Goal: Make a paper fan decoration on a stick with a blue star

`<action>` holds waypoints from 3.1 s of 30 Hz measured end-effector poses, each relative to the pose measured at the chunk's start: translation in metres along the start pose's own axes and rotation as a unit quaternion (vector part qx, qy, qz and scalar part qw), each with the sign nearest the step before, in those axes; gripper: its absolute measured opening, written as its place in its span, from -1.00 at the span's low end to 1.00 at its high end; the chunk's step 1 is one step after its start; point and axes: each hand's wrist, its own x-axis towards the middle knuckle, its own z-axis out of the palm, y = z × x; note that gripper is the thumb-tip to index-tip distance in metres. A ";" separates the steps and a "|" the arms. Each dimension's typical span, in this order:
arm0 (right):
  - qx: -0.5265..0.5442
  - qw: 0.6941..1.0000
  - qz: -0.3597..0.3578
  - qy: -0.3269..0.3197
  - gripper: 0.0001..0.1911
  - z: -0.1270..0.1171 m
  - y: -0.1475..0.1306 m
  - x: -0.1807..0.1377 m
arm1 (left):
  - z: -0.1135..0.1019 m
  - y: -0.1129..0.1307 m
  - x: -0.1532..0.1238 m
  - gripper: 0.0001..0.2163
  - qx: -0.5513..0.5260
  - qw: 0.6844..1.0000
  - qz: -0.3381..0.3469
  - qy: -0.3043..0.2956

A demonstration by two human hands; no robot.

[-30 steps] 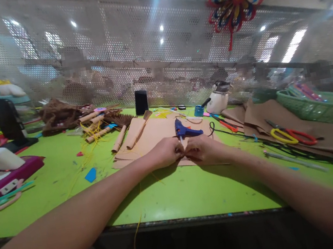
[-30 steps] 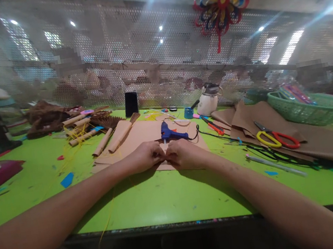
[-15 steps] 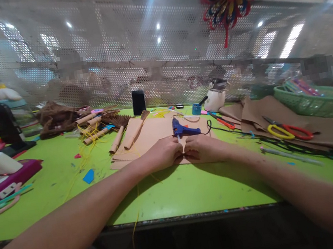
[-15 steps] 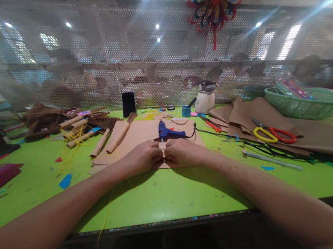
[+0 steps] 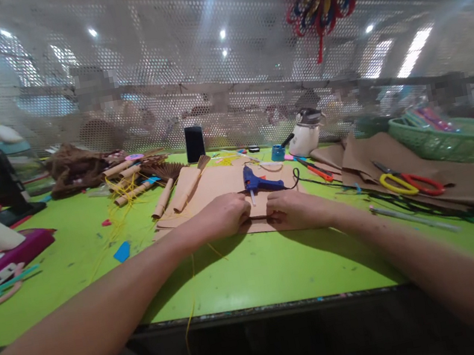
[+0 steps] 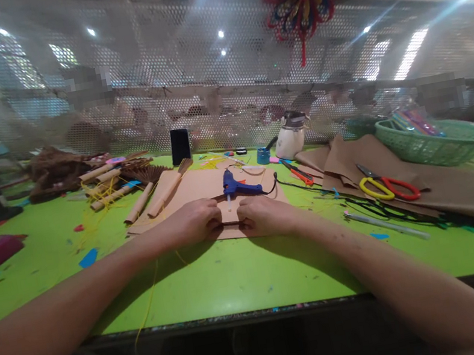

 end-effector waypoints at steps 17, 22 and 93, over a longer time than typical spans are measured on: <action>0.002 0.999 -0.003 -0.033 -0.85 -0.004 0.000 -0.005 | -0.009 0.002 -0.004 -0.86 -0.005 0.999 -0.002 -0.045; -0.053 0.998 -0.003 -0.025 -0.80 -0.002 -0.005 -0.004 | -0.011 0.004 -0.004 -0.90 -0.017 0.999 -0.014 -0.050; 0.483 0.865 0.125 0.041 -0.72 -0.017 0.014 -0.006 | -0.034 -0.016 -0.008 -0.77 -0.461 0.869 -0.124 -0.133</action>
